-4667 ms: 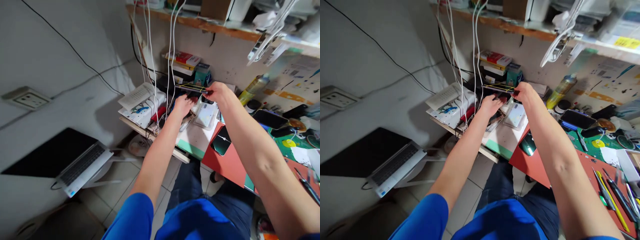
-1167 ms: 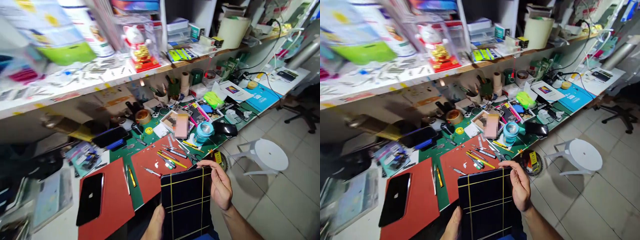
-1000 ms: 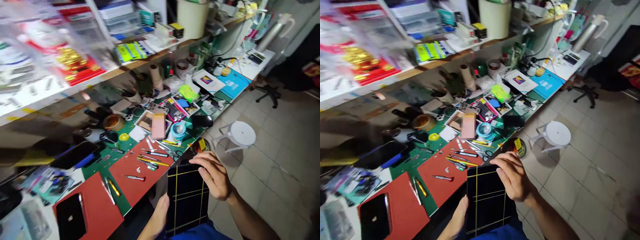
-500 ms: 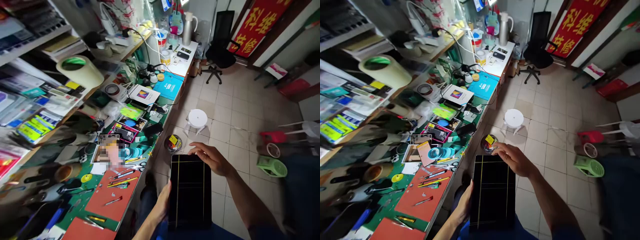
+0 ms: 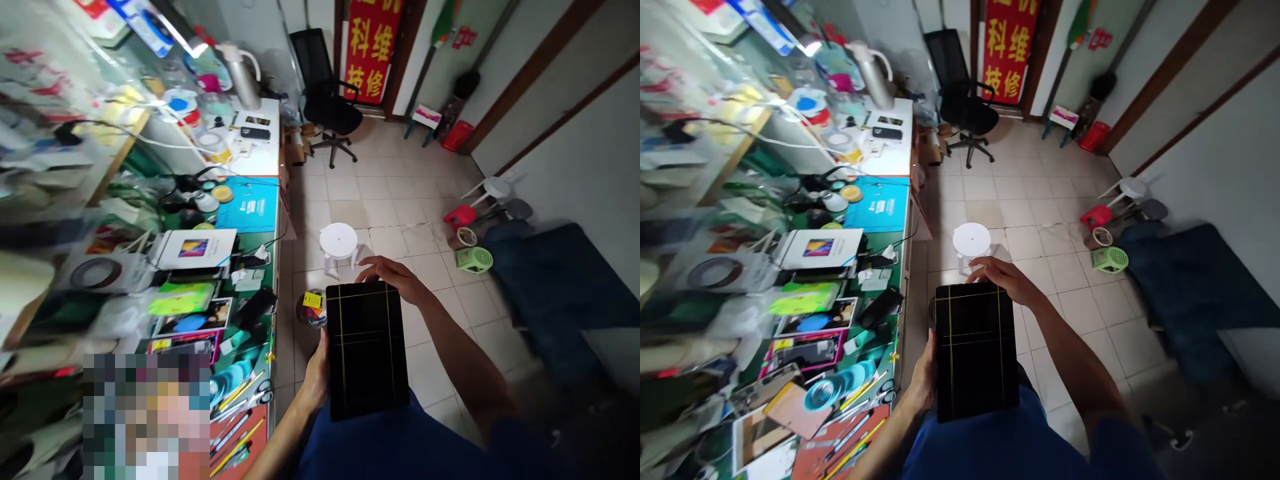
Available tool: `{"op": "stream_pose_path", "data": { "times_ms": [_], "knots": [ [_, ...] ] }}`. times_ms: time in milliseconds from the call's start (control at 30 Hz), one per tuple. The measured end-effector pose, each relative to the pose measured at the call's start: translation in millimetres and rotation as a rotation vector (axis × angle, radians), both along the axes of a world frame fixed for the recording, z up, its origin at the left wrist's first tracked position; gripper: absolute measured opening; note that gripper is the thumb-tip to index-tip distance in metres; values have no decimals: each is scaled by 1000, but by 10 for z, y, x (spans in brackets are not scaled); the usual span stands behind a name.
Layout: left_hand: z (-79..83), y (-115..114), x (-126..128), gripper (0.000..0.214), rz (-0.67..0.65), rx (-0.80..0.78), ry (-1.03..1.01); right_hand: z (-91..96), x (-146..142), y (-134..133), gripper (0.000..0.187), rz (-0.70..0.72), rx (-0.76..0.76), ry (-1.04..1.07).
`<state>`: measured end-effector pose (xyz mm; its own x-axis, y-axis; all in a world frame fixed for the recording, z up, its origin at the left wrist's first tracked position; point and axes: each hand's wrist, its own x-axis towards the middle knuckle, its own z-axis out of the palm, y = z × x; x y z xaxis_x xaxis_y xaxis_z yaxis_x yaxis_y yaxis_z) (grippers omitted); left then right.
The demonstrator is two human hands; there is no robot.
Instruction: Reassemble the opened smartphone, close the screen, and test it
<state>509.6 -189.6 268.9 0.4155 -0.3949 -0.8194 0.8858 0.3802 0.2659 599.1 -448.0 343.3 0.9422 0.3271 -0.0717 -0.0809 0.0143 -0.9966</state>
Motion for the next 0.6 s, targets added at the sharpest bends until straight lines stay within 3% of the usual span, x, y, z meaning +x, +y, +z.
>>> {"op": "stream_pose_path", "data": {
  "times_ms": [67,167,367,500,600],
  "knots": [
    [-17,-233,195,67,-45,75,-29,15,27,-279,41,-62,-7,-5],
    [-69,-781,497,66,-125,107,-26,3,72,-843,44,-139,12,-6],
    [-194,-2371,1072,61,-237,128,-25,-82,279,-2405,41,-296,-9,-23],
    [-137,-3385,1417,64,-290,105,-9,-17,546,-3428,43,-321,-22,-27],
    [-53,-3947,1703,64,-303,103,-10,90,815,-4000,46,-322,-62,-37]
  ]
}}
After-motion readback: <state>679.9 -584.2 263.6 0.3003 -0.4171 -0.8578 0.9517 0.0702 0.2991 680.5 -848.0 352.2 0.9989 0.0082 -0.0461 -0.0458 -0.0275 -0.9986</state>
